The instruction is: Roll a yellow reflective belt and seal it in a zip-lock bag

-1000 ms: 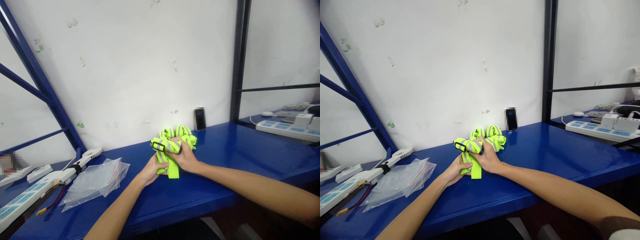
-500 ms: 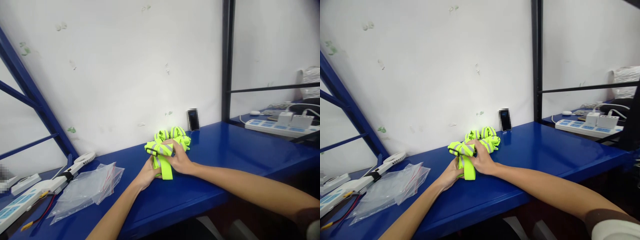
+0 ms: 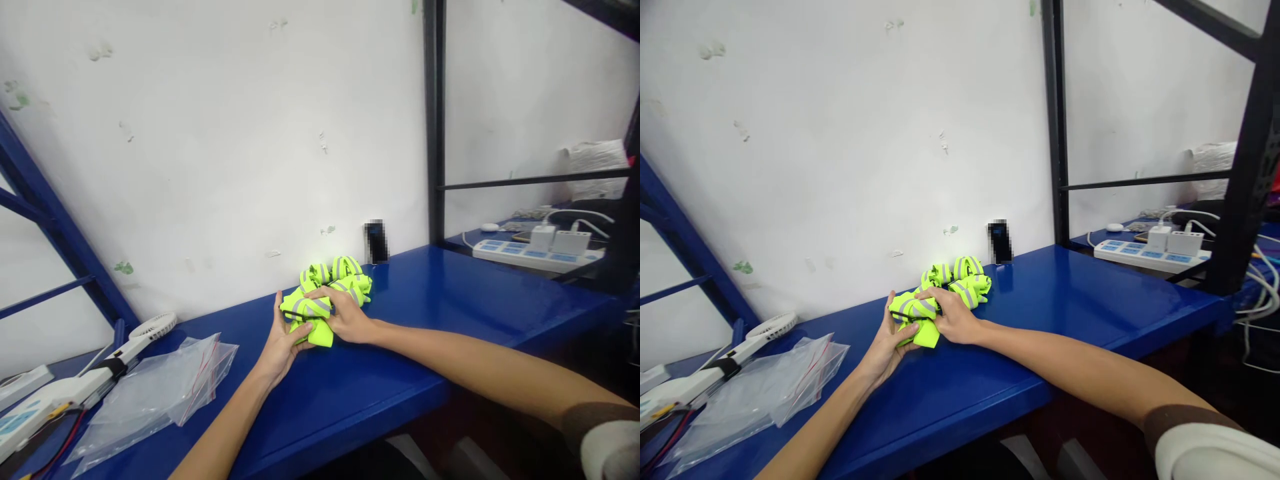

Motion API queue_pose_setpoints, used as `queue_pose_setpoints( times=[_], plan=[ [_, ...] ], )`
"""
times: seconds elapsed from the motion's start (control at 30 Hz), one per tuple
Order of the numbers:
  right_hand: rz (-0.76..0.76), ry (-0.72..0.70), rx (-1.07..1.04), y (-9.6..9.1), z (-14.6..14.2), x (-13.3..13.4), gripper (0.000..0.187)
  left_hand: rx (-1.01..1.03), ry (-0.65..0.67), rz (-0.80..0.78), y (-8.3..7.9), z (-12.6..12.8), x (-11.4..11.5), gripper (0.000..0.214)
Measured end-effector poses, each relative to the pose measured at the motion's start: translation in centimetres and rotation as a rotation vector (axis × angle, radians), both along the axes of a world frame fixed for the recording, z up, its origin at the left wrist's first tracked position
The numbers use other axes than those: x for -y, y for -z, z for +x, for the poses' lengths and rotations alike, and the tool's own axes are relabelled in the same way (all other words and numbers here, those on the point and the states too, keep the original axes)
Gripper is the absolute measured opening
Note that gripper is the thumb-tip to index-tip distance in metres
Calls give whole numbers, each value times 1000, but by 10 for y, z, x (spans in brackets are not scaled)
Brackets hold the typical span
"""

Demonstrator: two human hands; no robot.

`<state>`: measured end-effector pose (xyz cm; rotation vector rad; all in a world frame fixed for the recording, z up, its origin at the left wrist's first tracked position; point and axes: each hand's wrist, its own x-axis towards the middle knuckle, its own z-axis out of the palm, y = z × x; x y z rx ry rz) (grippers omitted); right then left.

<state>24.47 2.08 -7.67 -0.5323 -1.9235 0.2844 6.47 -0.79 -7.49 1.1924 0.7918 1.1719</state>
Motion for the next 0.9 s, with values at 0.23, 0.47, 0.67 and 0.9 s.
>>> queue_pose_setpoints(
  times=[0.23, 0.47, 0.67, 0.9],
  plan=[
    [-109, -15, -20, 1, -2, 3, 60, 63, 32, 14, -7, -3, 5, 102],
    [-491, -129, -180, 8, -3, -6, 36, -124, 214, 234, -13, -4, 13, 130],
    [-624, -198, -120, 7, -8, 2, 35, -420, -76, 276, -3, -2, 2, 81],
    [-685, -298, -14, 6, -10, 11, 46, -924, -555, 965, -7, -18, -4, 26]
  ],
)
